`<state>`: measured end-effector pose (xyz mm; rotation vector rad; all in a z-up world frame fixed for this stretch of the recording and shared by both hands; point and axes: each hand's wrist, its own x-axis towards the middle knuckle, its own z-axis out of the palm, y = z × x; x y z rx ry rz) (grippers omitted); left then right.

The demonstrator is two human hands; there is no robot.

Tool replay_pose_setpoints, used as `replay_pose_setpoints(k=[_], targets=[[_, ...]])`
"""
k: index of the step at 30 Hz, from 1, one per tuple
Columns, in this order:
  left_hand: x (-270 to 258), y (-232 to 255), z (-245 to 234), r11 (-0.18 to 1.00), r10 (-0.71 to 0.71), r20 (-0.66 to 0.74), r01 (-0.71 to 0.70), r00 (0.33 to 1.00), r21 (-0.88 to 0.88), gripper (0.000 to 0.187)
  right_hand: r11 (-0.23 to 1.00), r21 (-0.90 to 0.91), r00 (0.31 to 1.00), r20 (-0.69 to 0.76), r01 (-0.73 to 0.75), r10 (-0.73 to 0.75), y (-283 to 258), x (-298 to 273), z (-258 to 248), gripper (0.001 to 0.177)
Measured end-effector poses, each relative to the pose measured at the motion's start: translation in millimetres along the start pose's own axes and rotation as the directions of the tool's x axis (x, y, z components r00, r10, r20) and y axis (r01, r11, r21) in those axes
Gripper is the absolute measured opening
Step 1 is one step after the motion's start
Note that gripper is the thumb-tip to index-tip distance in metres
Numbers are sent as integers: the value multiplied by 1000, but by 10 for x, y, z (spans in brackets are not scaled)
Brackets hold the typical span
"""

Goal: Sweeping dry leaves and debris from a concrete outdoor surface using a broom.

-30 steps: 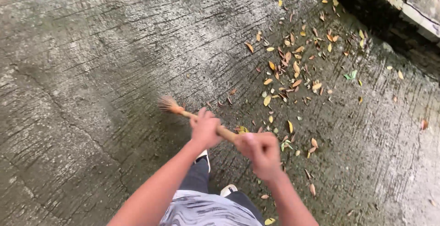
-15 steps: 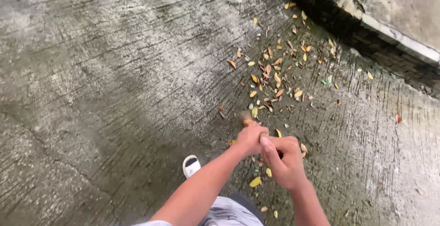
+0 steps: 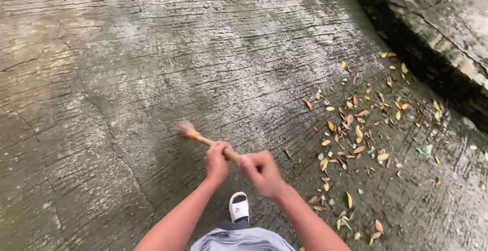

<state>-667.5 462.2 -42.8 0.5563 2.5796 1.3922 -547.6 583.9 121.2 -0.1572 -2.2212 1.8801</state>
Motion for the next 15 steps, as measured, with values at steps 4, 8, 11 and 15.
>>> replay_pose_setpoints(k=[4, 8, 11, 15], targets=[[193, -1111, 445, 977, -73, -211, 27, 975, -211, 23, 998, -19, 998, 26, 58, -57, 549, 153, 432, 36], [128, -617, 730, 225, -546, 401, 590, 736, -776, 3, 993, -40, 981, -165, -113, 105, 527, -132, 298, 40], [-142, 236, 978, 716, -226, 349, 397, 910, -574, 12, 969, -139, 934, -323, -206, 152, 18, -391, -176, 43], [-402, 1437, 1187, 974, 186, 570, -74, 800, -214, 19, 874, -427, 912, -407, -232, 44, -481, -586, -719, 45]])
